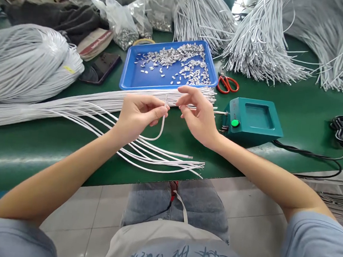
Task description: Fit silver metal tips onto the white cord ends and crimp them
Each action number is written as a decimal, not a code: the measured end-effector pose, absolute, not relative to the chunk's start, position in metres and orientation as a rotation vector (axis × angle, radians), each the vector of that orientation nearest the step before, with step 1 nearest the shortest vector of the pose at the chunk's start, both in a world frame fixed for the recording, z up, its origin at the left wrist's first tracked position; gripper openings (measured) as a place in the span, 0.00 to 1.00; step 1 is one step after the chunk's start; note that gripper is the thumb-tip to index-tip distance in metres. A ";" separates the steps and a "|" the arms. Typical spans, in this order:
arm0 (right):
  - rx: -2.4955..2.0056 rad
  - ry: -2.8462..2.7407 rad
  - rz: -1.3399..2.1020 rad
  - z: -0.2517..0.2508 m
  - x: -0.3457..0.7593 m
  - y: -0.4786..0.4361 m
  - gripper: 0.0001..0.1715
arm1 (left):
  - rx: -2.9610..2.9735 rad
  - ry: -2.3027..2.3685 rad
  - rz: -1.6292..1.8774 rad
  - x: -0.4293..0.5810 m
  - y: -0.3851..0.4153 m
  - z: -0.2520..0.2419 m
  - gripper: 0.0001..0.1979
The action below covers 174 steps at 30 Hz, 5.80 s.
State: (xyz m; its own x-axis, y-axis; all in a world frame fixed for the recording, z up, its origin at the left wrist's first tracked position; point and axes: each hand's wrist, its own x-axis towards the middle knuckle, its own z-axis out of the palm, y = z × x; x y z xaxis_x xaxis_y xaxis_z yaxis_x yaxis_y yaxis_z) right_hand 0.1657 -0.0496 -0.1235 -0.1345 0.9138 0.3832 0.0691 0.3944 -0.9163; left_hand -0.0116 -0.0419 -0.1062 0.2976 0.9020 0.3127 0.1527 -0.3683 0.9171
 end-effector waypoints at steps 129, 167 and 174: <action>-0.870 -1.700 0.314 -0.150 0.168 -0.048 0.14 | 1.085 0.514 0.794 -0.018 -0.026 -0.136 0.13; -0.731 -1.457 0.635 -0.143 0.161 -0.050 0.13 | 2.466 1.764 0.963 -0.039 -0.009 -0.126 0.09; -0.795 -1.830 0.372 -0.150 0.160 -0.044 0.14 | 2.418 0.768 0.936 -0.013 -0.077 -0.107 0.12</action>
State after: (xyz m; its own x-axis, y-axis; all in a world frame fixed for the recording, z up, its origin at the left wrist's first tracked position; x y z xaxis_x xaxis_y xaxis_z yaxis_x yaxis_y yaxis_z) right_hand 0.1598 -0.0437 -0.1499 -0.2212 0.6740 0.7048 0.3448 0.7301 -0.5900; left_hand -0.0130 -0.0769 -0.1066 0.6178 0.6308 0.4695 0.3374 -0.7519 0.5663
